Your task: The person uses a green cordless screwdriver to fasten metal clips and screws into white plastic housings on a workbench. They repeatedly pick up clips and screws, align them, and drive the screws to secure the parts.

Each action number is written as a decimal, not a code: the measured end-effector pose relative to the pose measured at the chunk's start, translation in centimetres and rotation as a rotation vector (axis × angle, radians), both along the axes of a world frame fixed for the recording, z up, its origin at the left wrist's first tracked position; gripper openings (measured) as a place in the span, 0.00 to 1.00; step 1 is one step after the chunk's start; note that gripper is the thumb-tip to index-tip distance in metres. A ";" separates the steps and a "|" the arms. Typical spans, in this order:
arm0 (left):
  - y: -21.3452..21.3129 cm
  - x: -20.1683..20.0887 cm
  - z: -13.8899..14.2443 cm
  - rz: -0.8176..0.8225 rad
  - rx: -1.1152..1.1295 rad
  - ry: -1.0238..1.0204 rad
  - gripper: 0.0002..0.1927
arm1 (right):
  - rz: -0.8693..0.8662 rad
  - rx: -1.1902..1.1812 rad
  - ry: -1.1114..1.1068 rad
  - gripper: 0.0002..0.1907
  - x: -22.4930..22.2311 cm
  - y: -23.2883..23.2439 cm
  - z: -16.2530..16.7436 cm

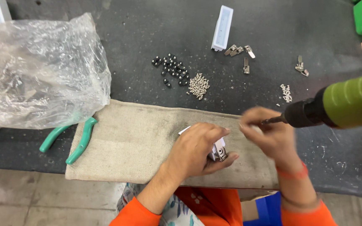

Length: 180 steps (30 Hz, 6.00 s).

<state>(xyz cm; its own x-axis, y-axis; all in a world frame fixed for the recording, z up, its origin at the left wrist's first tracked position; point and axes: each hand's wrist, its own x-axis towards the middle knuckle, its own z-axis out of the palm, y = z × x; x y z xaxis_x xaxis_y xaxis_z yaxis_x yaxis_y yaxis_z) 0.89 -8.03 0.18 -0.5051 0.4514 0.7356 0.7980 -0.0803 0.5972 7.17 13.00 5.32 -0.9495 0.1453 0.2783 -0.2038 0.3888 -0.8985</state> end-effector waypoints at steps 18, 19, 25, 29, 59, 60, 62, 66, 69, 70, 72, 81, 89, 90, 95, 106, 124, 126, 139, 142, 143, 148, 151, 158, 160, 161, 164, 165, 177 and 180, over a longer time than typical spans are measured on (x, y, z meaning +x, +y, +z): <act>-0.3 -0.5 -0.3 -0.124 -0.016 -0.051 0.36 | 0.103 0.565 -0.031 0.11 2.1 -5.9 6.6; -0.3 -0.5 -0.3 -0.124 -0.007 -0.046 0.36 | 0.077 0.532 -0.054 0.10 2.3 -5.8 6.3; -0.3 -0.5 -0.5 -0.107 0.009 -0.024 0.35 | 0.110 0.048 -0.336 0.06 2.1 -3.8 4.0; -0.2 -0.4 -0.5 -0.105 0.015 -0.044 0.33 | 0.071 -0.125 -0.466 0.03 1.7 -3.4 3.2; 0.6 0.3 -0.4 0.006 0.022 -0.015 0.31 | 0.032 -0.597 0.656 0.07 11.2 3.1 -0.4; 0.5 0.2 -0.4 -0.002 0.033 -0.008 0.31 | 0.037 -0.591 0.658 0.08 11.1 3.0 -0.3; 0.4 0.1 -0.4 -0.015 0.053 0.010 0.33 | 0.034 -0.571 0.658 0.08 10.5 2.9 0.2; 0.3 0.0 -0.5 -0.022 0.053 0.007 0.33 | 0.012 -0.529 0.656 0.10 10.1 2.1 0.6; 0.3 0.1 -0.5 -0.018 0.058 0.010 0.33 | 0.013 -0.521 0.618 0.09 10.8 2.7 0.1; 0.4 0.1 -0.5 -0.024 0.055 0.004 0.33 | -0.006 -0.556 0.599 0.08 10.8 3.8 0.2; 0.5 0.1 -0.5 -0.028 0.052 0.002 0.33 | -0.012 -0.640 0.626 0.10 11.3 4.8 -0.9; 0.4 0.1 -0.6 -0.033 0.036 -0.003 0.32 | 0.088 -0.628 0.692 0.13 10.8 3.2 -0.7; 0.3 0.2 -0.5 -0.027 0.041 0.004 0.33 | 0.167 -0.645 0.640 0.07 10.0 1.9 0.6; 0.3 0.2 -0.5 -0.027 0.044 0.004 0.33 | 0.202 -0.712 0.631 0.07 10.2 2.3 0.2; 0.3 0.2 -0.5 -0.029 0.048 -0.003 0.32 | 0.534 -1.268 0.487 0.02 11.4 3.3 -1.8; 0.2 0.2 -0.4 -0.024 0.052 -0.001 0.30 | 0.237 -0.793 0.624 0.02 11.3 3.4 -1.0; 0.1 0.2 -0.6 -0.018 0.055 0.009 0.29 | 0.182 -0.714 0.664 0.03 11.4 4.4 -0.2; 0.1 0.3 -0.6 -0.020 0.051 0.007 0.29 | 0.178 -0.715 0.669 0.03 11.5 4.8 -0.1; -0.2 0.1 -0.1 -0.058 0.057 -0.016 0.25 | 0.163 -0.713 0.626 0.04 11.6 2.8 -1.0; -0.2 0.2 0.1 -0.055 0.060 -0.010 0.22 | 0.155 -0.689 0.625 0.04 11.3 3.1 -0.1; -0.2 0.2 0.2 -0.051 0.065 -0.005 0.20 | 0.162 -0.687 0.625 0.04 11.2 3.1 0.1; -0.2 0.4 0.4 -0.056 0.064 -0.014 0.17 | 0.156 -0.669 0.617 0.04 10.7 3.3 0.9; -0.2 0.4 0.4 -0.052 0.063 -0.033 0.16 | 0.147 -0.661 0.614 0.05 10.3 3.5 0.9; 0.2 0.9 0.4 -0.029 0.069 -0.052 0.16 | 0.154 -0.653 0.619 0.05 11.3 3.7 1.0; 0.2 0.9 0.4 -0.021 0.080 -0.055 0.17 | 0.168 -0.663 0.622 0.05 11.3 3.8 1.2; 0.1 0.8 0.3 -0.016 0.085 -0.051 0.18 | 0.181 -0.671 0.624 0.05 11.0 3.9 1.3; -0.3 0.4 0.2 -0.062 0.079 -0.041 0.22 | 0.227 -0.693 0.613 0.05 9.5 3.4 2.0; -0.4 0.3 0.3 -0.049 0.088 -0.039 0.22 | 0.244 -0.705 0.606 0.05 8.8 3.0 2.6; -2.0 1.7 0.7 -0.150 0.412 -0.264 0.26 | -0.118 -0.635 0.304 0.27 3.3 -7.5 0.9; -1.9 3.1 1.1 -0.265 0.659 -0.337 0.23 | -0.168 -1.052 -0.224 0.23 4.4 -10.9 -3.0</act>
<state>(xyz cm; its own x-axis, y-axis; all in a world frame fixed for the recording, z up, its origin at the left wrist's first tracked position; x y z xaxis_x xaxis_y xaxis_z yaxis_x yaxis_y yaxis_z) 4.02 -9.91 1.30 -0.6851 0.1119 0.7198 0.4867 -0.6650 0.5666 11.56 2.14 2.31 -0.9091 0.3418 -0.2383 -0.0099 -0.5895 -0.8077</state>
